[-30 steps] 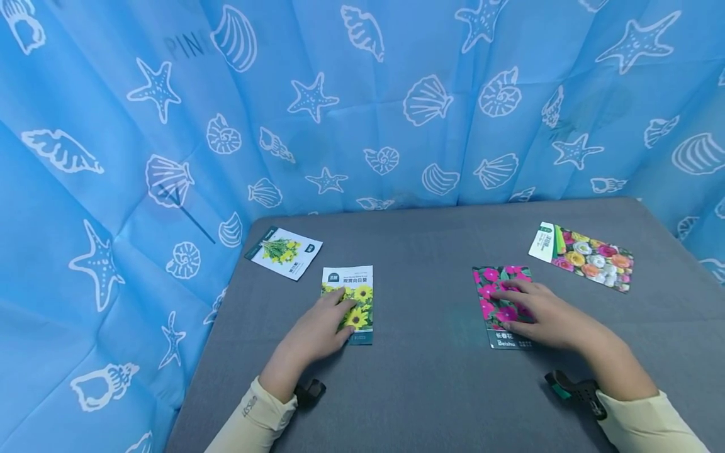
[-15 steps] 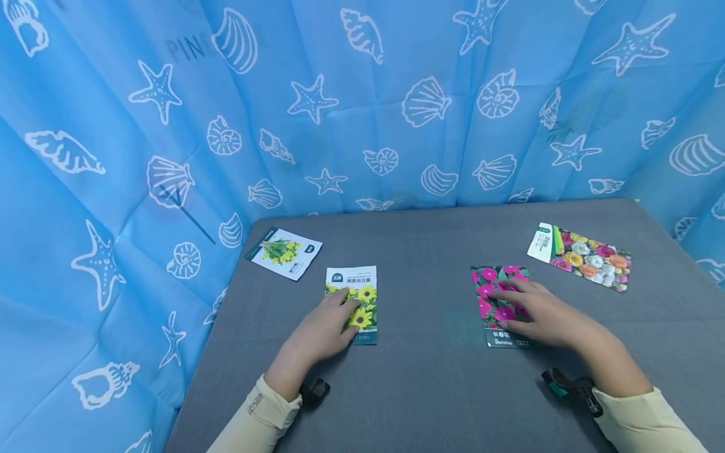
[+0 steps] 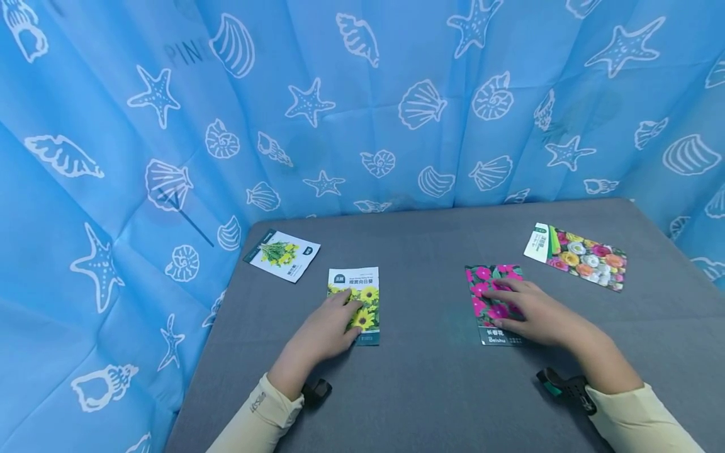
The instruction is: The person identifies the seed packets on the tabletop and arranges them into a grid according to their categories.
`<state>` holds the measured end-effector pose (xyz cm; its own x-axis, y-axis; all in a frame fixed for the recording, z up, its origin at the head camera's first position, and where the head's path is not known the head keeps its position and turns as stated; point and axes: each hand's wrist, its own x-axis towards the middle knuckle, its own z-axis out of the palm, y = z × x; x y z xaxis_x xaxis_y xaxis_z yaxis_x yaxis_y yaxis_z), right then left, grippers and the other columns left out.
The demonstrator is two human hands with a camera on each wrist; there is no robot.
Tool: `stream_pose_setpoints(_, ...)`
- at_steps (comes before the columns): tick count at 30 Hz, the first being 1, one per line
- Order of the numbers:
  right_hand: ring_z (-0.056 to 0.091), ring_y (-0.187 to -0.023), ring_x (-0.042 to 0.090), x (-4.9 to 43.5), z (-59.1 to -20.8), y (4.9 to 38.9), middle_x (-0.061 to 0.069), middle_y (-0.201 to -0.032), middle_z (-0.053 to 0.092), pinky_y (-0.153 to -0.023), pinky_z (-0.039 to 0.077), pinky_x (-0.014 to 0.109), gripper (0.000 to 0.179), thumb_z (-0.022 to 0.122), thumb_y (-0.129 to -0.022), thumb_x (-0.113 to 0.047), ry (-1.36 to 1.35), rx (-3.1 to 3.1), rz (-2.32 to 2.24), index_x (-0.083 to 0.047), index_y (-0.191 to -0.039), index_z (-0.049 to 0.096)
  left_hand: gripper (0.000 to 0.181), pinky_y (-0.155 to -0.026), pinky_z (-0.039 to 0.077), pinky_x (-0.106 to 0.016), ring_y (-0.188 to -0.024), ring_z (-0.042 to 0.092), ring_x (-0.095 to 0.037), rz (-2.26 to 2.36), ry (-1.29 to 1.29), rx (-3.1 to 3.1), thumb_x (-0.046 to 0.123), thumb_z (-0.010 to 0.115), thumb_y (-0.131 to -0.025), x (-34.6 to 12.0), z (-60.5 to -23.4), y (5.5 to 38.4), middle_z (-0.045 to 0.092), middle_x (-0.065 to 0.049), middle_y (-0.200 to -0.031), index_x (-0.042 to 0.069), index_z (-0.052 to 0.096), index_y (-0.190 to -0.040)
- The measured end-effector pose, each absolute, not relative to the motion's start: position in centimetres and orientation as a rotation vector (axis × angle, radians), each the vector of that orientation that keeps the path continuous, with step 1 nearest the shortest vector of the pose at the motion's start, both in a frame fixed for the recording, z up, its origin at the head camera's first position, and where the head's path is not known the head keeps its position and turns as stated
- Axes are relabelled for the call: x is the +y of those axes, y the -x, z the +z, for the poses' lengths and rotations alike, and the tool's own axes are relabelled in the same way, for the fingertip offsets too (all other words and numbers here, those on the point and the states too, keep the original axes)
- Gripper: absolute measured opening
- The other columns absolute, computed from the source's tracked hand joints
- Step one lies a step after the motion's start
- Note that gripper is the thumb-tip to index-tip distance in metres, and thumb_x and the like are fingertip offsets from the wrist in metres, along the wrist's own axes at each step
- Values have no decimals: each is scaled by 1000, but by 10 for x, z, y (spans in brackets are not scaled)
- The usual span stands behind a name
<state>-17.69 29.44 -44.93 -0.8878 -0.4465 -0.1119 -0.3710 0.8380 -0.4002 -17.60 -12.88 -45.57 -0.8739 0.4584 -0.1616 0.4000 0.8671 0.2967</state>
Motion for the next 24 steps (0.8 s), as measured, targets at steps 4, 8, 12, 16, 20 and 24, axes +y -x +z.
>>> stream_pose_setpoints(4, 47, -136, 57, 294, -449, 177, 29, -155, 49, -99, 51, 74, 62, 79, -95, -36, 633, 2821, -549, -14, -150, 61, 56, -128, 36, -56, -158, 37, -37, 359, -647, 2813, 33, 68, -106, -126, -455, 176, 39, -19, -169, 11, 55, -155)
stream_pose_setpoints(8, 47, -136, 57, 292, -450, 177, 29, -155, 50, -99, 51, 73, 61, 79, -96, -35, 643, 2825, -549, -14, -150, 62, 55, -127, 37, -57, -157, 38, -38, 357, -646, 2814, 32, 68, -105, -123, -454, 175, 40, -20, -168, 10, 56, -154)
stream_pose_setpoints(12, 47, -137, 57, 291, -450, 177, 29, -155, 50, -100, 50, 74, 60, 78, -96, -35, 663, 2825, -565, -14, -150, 61, 55, -127, 37, -56, -158, 37, -38, 340, -647, 2809, 34, 67, -106, -120, -454, 175, 39, -19, -169, 11, 55, -154)
stream_pose_setpoints(16, 46, -137, 58, 289, -452, 178, 29, -155, 50, -101, 49, 75, 60, 78, -96, -35, 678, 2831, -566, -14, -150, 62, 55, -127, 36, -55, -158, 37, -38, 333, -662, 2808, 35, 66, -106, -117, -454, 175, 39, -19, -169, 11, 55, -155)
stream_pose_setpoints(20, 46, -138, 59, 286, -452, 178, 28, -155, 50, -103, 48, 76, 58, 78, -97, -33, 693, 2841, -571, -14, -149, 63, 55, -127, 36, -56, -157, 37, -39, 331, -674, 2816, 35, 67, -106, -115, -455, 174, 40, -20, -169, 11, 55, -155)
stream_pose_setpoints(24, 47, -138, 57, 283, -452, 178, 28, -156, 50, -103, 48, 75, 58, 78, -97, -34, 698, 2843, -565, -15, -150, 63, 56, -126, 38, -57, -157, 37, -40, 332, -681, 2818, 36, 67, -106, -113, -456, 174, 39, -19, -169, 12, 55, -155)
